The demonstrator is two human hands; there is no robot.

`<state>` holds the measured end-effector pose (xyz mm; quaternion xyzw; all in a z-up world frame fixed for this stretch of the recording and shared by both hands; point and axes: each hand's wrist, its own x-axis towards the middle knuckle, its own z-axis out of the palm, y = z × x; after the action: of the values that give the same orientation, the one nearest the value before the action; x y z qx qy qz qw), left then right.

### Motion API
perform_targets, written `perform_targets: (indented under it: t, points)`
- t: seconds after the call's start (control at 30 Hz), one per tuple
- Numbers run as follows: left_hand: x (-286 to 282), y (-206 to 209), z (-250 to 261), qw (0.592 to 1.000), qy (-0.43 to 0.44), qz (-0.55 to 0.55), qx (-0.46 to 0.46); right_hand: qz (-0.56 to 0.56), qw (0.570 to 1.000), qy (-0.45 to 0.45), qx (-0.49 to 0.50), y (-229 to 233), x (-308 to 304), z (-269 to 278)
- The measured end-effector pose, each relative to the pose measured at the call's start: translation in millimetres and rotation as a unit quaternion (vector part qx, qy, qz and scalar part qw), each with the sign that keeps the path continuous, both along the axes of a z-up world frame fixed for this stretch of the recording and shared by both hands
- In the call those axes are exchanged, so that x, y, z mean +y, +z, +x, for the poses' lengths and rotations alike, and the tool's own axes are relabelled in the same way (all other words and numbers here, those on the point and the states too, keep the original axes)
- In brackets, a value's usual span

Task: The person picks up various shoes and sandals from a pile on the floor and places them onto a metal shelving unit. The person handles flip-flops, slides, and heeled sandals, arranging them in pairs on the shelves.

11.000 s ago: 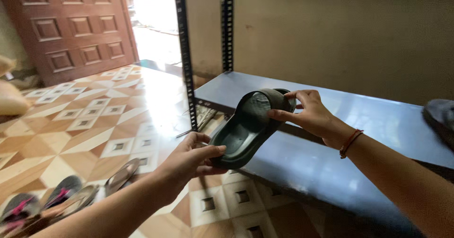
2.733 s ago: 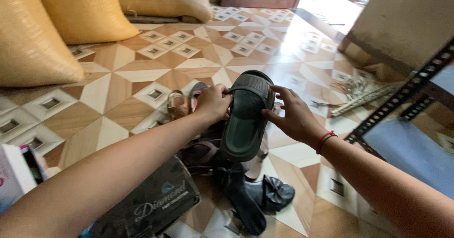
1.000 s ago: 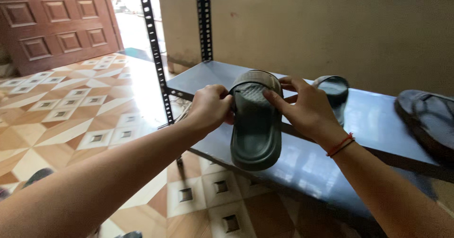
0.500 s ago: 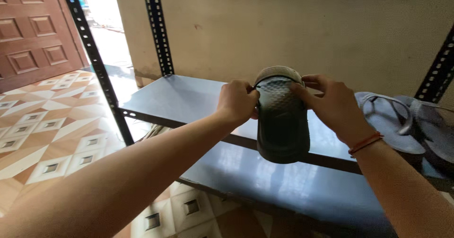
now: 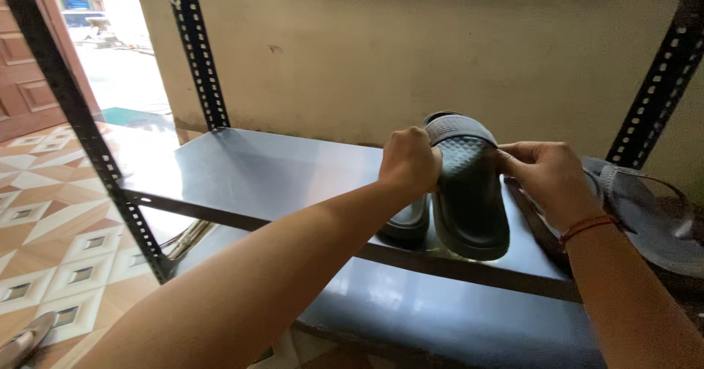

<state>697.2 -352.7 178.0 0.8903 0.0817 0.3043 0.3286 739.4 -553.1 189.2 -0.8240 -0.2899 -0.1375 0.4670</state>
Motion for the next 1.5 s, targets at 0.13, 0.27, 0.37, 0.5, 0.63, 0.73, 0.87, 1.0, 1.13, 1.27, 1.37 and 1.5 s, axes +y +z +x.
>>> perform_targets:
  t: [0.13,0.27,0.37,0.5,0.63,0.73,0.87,1.0,1.13,1.27,1.37,1.5]
  points:
    - [-14.2,1.3,10.5,0.998,0.028,0.059,-0.004,0.041,0.995,-0.015,0.090,-6.0,-10.0,14.0]
    - [-21.0,0.5,16.8,0.998,0.013,0.064,0.003,0.051,0.996,-0.023,0.076,-8.7,-14.5,22.7]
    - [-25.8,-4.5,23.9,1.000,0.009,0.026,-0.007,0.067,0.995,-0.016,0.078,-12.2,-16.2,34.0]
    - [-30.4,-15.7,37.7,1.000,0.009,0.023,0.018,0.067,0.989,-0.014,0.132,-18.7,-20.3,52.8]
    - [-33.9,-24.3,55.2,0.999,0.016,0.032,0.021,0.036,0.988,-0.063,0.140,-28.0,-21.3,69.8]
    - [-36.1,-32.2,64.5,0.999,0.019,0.028,0.028,-0.031,0.995,-0.075,0.059,-37.6,-23.9,79.0]
    - [-37.1,-46.1,70.2,0.997,0.008,0.058,0.042,-0.181,0.962,-0.179,-0.094,-50.3,-22.1,90.5]
    - [-36.2,-49.0,73.3,0.996,0.004,0.087,0.029,-0.207,0.947,-0.188,-0.157,-59.1,-20.3,95.1]
    - [-21.0,-42.4,61.6,0.990,-0.025,0.140,-0.006,-0.197,0.947,-0.192,-0.164,-56.5,-16.2,86.2]
    - [12.0,-33.8,41.4,0.950,0.054,0.283,-0.118,-0.216,0.938,-0.212,-0.167,-48.7,-12.7,70.7]
    - [35.3,-38.3,26.7,0.941,0.166,0.255,-0.147,-0.260,0.915,-0.239,-0.195,-46.6,-8.4,60.7]
    - [51.4,-56.5,10.5,0.981,0.150,0.085,0.086,-0.282,0.901,-0.272,-0.185,-45.4,-3.0,54.1]
